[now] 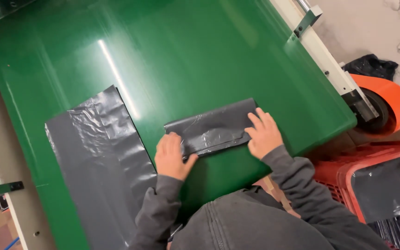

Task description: Folding plastic bags as they exit a production machine and stacking them into a red plastic basket.

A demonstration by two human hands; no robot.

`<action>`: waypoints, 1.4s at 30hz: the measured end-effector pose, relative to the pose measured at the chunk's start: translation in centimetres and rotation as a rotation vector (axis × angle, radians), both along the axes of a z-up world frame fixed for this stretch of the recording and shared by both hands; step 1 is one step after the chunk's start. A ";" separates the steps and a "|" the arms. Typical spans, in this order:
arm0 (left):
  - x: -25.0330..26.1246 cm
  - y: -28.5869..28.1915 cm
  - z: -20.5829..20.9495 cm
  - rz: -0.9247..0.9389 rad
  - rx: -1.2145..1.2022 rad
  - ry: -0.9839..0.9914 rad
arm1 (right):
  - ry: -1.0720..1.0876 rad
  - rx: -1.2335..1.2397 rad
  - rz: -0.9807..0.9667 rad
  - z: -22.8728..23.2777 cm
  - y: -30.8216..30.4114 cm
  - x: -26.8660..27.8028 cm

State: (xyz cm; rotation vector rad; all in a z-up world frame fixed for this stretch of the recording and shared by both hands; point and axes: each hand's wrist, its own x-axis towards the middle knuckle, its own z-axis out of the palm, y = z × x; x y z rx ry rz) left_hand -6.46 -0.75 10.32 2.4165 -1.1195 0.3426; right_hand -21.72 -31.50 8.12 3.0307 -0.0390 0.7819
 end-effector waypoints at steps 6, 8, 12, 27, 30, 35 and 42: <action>-1.1 -0.5 -8.7 -0.235 0.169 -0.433 | 0.041 0.174 0.378 -2.8 11.0 3.7; -2.9 -1.6 -4.6 -0.370 0.303 -0.150 | 0.023 0.189 0.370 -5.4 11.6 1.5; -2.1 -5.6 1.2 -0.555 0.274 0.760 | 0.267 0.670 0.537 -7.2 9.3 -3.2; 0.9 -12.1 -6.9 -0.050 0.372 0.784 | 0.045 1.324 -0.598 -9.5 0.8 -7.7; 0.6 -12.8 -7.0 -0.041 0.372 0.767 | -0.180 0.458 -0.149 -1.9 3.5 -1.4; 0.6 -13.3 -7.1 0.009 0.324 0.779 | -0.219 -0.120 -0.207 2.1 6.1 2.7; -1.1 -10.1 -7.2 0.084 -0.068 0.943 | 0.142 0.029 0.034 -4.8 4.8 2.9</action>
